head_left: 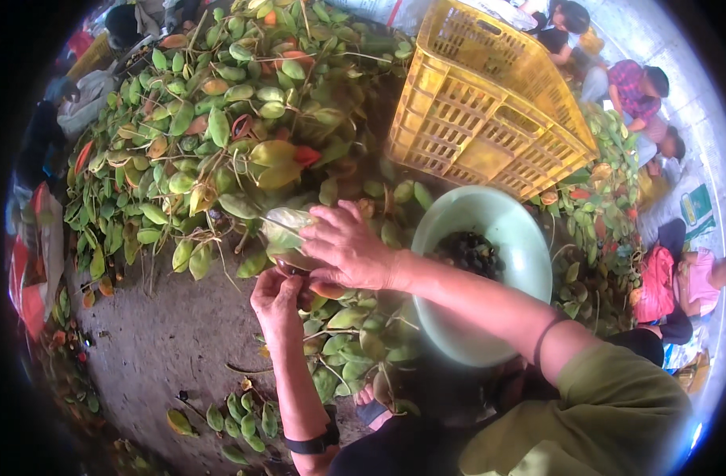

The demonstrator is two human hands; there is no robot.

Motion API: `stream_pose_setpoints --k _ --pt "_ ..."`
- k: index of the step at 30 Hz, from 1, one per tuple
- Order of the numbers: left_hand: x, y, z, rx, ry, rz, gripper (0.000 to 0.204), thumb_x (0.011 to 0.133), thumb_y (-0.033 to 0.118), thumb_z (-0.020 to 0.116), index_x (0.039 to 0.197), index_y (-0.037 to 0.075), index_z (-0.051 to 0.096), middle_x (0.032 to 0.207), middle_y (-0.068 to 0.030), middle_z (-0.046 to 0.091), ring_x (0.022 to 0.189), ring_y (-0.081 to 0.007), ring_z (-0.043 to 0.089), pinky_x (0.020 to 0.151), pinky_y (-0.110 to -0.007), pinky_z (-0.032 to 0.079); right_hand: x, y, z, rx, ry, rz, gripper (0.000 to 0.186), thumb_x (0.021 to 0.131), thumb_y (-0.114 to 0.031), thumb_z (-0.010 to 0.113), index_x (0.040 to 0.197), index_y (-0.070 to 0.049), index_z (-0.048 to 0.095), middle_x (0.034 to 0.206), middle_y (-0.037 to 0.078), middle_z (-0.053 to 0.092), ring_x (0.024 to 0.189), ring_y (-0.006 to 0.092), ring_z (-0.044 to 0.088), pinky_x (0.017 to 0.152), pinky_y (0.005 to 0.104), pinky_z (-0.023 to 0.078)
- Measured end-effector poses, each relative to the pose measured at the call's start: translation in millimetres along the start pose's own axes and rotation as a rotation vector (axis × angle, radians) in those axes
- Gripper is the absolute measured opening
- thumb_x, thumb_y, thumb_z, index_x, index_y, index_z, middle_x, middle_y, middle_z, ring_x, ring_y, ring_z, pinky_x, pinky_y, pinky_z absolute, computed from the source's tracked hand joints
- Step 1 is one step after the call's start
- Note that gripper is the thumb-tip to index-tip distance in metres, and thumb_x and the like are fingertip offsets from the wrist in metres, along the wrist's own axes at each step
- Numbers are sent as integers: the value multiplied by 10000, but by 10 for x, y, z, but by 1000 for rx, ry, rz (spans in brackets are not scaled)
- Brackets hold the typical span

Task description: Peeling seeds out of green fruit pods and placing them in a bowl.

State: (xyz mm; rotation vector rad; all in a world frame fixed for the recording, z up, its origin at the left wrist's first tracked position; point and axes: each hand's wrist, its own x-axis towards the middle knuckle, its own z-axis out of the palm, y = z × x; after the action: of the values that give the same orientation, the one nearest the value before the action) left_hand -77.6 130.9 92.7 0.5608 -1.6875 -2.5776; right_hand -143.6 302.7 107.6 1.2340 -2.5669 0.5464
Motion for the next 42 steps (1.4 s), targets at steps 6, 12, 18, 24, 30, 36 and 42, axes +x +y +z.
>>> stream_pose_setpoints --k 6,12,18,24,30,36,42 --pt "-328 245 101 -20 -177 -30 208 824 117 701 950 10 574 699 -33 622 482 -74 525 419 -190 389 -146 -240 -370 313 8 -12 349 878 -297 610 989 27 543 1196 147 484 1247 316 390 1009 466 332" --pt "-306 187 360 93 -247 -109 317 893 335 648 991 37 600 658 -5 596 479 -57 509 395 -186 362 -413 -323 -474 406 -68 229 288 911 -247 563 1009 21 527 1105 154 491 1093 323 464 947 444 356" --pt "-213 -131 426 -123 -324 -199 314 897 319 630 1027 36 589 749 -32 638 490 -71 538 386 -176 383 -455 -162 -303 749 106 681 325 978 -233 466 800 19 568 690 151 557 642 296 575 601 376 438" --pt "-130 -83 516 33 -343 -164 402 791 201 770 1076 9 562 742 -38 627 522 -70 542 437 -202 430 -451 180 -146 803 19 740 402 996 -313 421 852 19 598 651 181 573 610 324 589 603 412 450" --pt "27 39 547 235 -440 -155 444 745 146 806 1086 29 547 764 -24 630 550 -57 537 435 -191 415 -420 199 -440 235 -237 403 277 951 -295 496 912 -78 664 935 61 620 1014 219 530 926 416 352" --pt "42 -228 578 31 -391 -113 423 722 216 809 1014 50 551 807 -24 634 600 -75 580 488 -193 461 -472 270 -389 619 156 450 215 954 -216 533 988 -27 628 1028 105 605 1003 229 559 877 373 436" --pt "-38 -171 582 -231 -286 -126 266 808 142 724 985 98 529 818 -33 627 603 -85 590 458 -194 460 -526 135 -606 692 -165 512 298 939 -303 576 1036 -21 562 957 102 507 918 222 540 832 355 448"
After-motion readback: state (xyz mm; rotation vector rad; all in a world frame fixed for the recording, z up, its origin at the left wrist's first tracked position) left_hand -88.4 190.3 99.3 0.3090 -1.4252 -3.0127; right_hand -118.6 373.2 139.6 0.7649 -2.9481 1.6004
